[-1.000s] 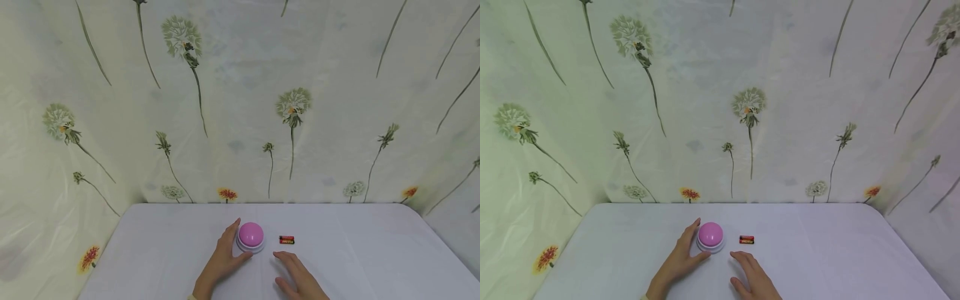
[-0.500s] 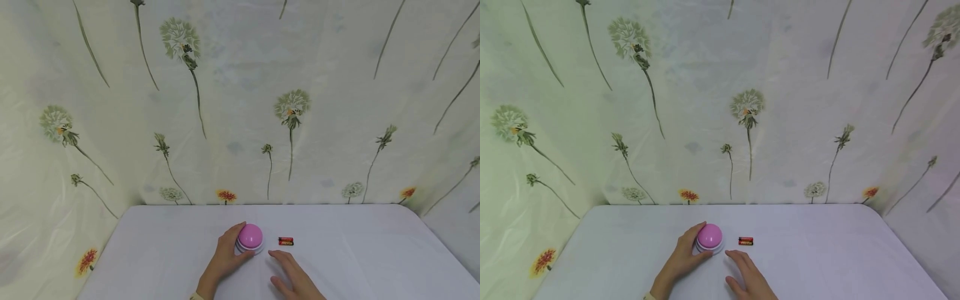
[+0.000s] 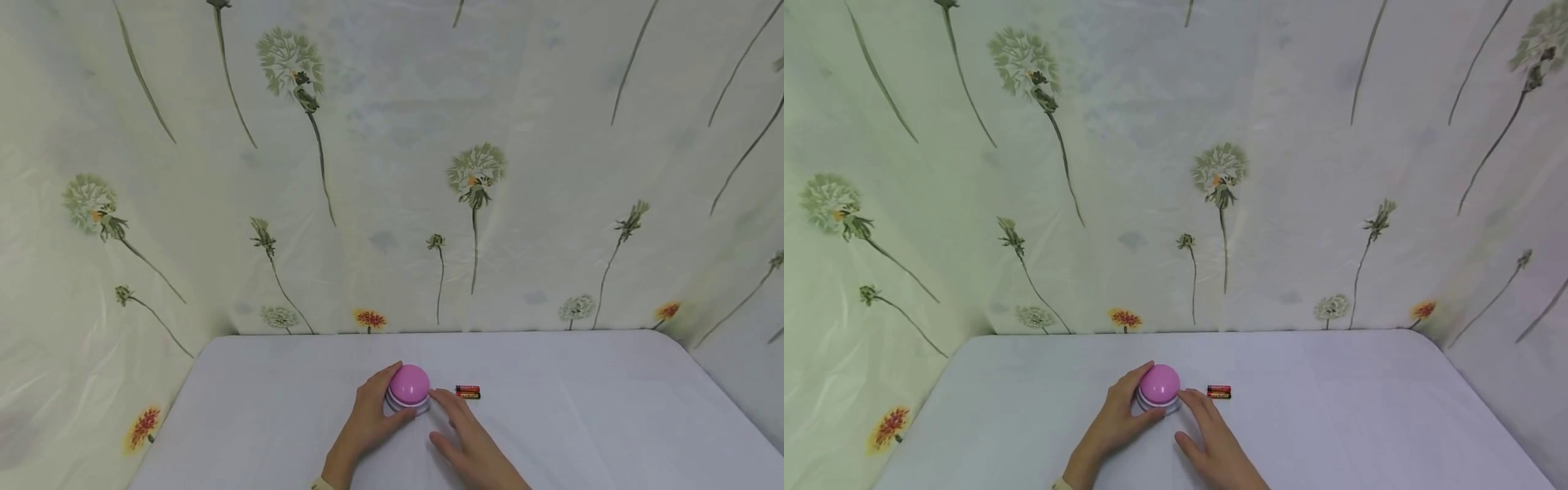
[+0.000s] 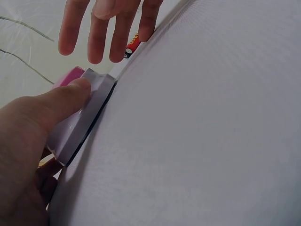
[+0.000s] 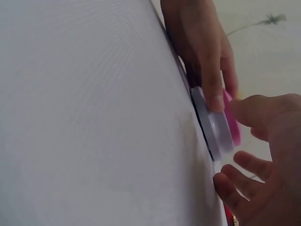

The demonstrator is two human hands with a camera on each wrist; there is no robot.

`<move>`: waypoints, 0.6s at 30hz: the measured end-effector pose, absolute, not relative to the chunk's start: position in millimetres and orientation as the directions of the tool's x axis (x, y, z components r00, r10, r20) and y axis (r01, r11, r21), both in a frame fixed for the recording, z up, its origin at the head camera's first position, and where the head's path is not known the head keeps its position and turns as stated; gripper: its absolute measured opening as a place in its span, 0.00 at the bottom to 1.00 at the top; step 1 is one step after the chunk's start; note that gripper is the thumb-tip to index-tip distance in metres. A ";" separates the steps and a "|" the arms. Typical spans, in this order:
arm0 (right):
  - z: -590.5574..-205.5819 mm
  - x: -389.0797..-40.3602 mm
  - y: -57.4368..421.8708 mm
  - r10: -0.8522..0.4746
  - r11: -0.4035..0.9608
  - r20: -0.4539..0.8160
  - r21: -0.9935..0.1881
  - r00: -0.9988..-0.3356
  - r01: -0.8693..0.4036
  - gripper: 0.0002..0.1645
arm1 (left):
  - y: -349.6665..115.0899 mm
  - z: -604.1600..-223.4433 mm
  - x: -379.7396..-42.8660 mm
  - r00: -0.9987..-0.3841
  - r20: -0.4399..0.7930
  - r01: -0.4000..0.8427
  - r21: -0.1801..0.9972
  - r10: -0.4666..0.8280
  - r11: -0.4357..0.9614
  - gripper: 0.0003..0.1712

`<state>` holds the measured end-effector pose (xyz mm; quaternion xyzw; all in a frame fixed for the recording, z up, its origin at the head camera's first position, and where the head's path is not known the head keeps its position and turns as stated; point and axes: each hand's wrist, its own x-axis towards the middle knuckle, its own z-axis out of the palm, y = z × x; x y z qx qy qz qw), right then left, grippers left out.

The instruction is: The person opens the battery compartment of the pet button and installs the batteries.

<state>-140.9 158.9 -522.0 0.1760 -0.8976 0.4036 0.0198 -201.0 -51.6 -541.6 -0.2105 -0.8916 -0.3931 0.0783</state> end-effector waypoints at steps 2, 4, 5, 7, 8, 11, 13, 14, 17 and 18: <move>-522.6 -144.0 156.3 -0.301 0.605 0.189 -0.720 -0.935 -0.341 0.40 | -52.3 -541.2 -201.1 -0.898 0.308 0.440 0.667 0.315 0.601 0.46; -523.8 -147.4 153.6 -0.303 0.607 0.217 -0.707 -0.928 -0.363 0.40 | -52.9 -540.9 -201.0 -0.898 0.307 0.439 0.669 0.314 0.600 0.46; -524.7 -149.4 152.3 -0.304 0.610 0.231 -0.698 -0.924 -0.376 0.41 | -53.1 -540.8 -200.9 -0.900 0.304 0.435 0.673 0.313 0.598 0.46; -526.1 -153.1 149.7 -0.303 0.617 0.255 -0.682 -0.918 -0.393 0.41 | -53.3 -541.1 -200.8 -0.900 0.304 0.434 0.674 0.311 0.598 0.46; -527.0 -155.0 148.5 -0.301 0.623 0.266 -0.672 -0.916 -0.399 0.42 | -53.4 -541.3 -200.7 -0.900 0.305 0.434 0.676 0.310 0.595 0.46; -528.6 -159.8 145.1 -0.287 0.645 0.279 -0.652 -0.917 -0.400 0.43 | -53.1 -542.5 -200.6 -0.898 0.314 0.439 0.677 0.309 0.590 0.45; -529.1 -162.2 143.1 -0.277 0.660 0.280 -0.639 -0.919 -0.394 0.43 | -53.1 -543.7 -200.8 -0.896 0.319 0.443 0.674 0.308 0.591 0.45; -529.4 -163.2 142.1 -0.273 0.663 0.280 -0.638 -0.920 -0.391 0.43 | -53.3 -544.1 -200.9 -0.895 0.322 0.445 0.674 0.308 0.589 0.45; -529.5 -164.7 139.2 -0.266 0.671 0.286 -0.631 -0.921 -0.390 0.43 | -54.1 -545.8 -201.6 -0.890 0.337 0.456 0.669 0.308 0.587 0.45; -529.7 -165.0 138.3 -0.265 0.674 0.289 -0.627 -0.920 -0.391 0.43 | -54.7 -546.3 -201.8 -0.889 0.341 0.459 0.668 0.307 0.586 0.45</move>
